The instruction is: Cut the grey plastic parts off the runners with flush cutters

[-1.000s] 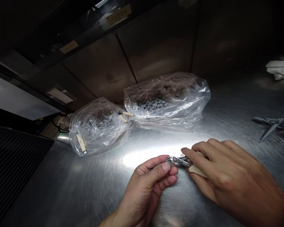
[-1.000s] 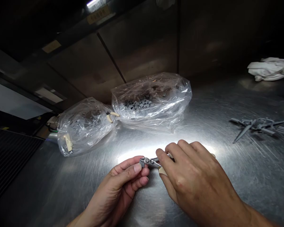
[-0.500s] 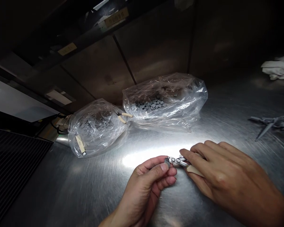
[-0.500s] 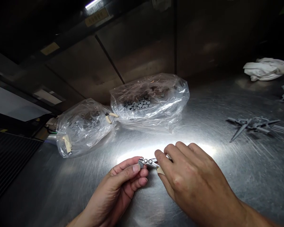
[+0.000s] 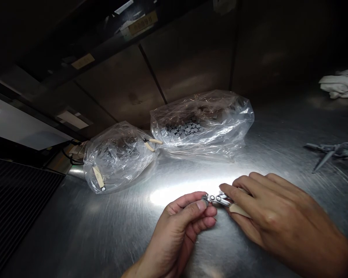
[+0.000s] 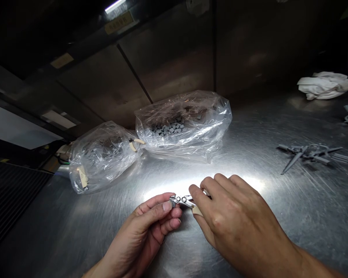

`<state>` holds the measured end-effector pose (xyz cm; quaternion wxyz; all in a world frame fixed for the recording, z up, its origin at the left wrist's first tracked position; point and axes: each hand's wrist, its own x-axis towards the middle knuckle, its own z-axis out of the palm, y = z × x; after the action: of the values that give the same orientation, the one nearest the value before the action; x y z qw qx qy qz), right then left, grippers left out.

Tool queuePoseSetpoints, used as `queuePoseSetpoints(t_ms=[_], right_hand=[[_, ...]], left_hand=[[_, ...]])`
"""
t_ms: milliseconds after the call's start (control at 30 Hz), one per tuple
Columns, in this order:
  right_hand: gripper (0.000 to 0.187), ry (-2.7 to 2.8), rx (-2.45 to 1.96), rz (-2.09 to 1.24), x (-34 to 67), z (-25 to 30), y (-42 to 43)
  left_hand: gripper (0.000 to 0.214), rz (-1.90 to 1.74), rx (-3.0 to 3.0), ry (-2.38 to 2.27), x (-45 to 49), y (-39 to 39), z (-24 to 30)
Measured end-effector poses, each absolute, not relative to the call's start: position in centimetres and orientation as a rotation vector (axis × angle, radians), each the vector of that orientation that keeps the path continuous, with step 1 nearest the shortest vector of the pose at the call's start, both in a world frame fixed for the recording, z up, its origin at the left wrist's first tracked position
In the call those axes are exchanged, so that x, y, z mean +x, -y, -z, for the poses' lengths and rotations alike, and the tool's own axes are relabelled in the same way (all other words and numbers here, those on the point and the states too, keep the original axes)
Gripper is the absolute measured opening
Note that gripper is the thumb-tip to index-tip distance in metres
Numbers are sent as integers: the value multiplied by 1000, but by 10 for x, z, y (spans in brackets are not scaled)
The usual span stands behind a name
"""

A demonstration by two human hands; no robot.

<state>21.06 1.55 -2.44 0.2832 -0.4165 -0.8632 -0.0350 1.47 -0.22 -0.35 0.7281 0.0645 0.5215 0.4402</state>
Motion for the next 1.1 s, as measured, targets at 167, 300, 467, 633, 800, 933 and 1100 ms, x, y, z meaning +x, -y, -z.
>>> queuePoseSetpoints(t_ms=[167, 300, 467, 633, 800, 933, 1100], right_hand=[[16, 2311, -1126, 63, 211, 27, -13], [16, 2313, -1126, 69, 211, 27, -13], [16, 2331, -1116, 109, 212, 26, -14], [21, 2353, -1108, 127, 213, 26, -14], [24, 2358, -1084, 78, 214, 28, -13], [19, 2311, -1120, -39, 217, 30, -18], [12, 2279, -1182, -45, 221, 33, -25]], left_hand=[[13, -971, 139, -1160, 15, 2, 2], [14, -967, 143, -1163, 15, 3, 1], [13, -973, 155, -1153, 15, 3, 3], [12, -966, 157, -1161, 15, 2, 4], [12, -955, 169, -1154, 15, 3, 3], [19, -965, 165, -1161, 14, 4, 4], [20, -955, 167, -1147, 12, 3, 5]])
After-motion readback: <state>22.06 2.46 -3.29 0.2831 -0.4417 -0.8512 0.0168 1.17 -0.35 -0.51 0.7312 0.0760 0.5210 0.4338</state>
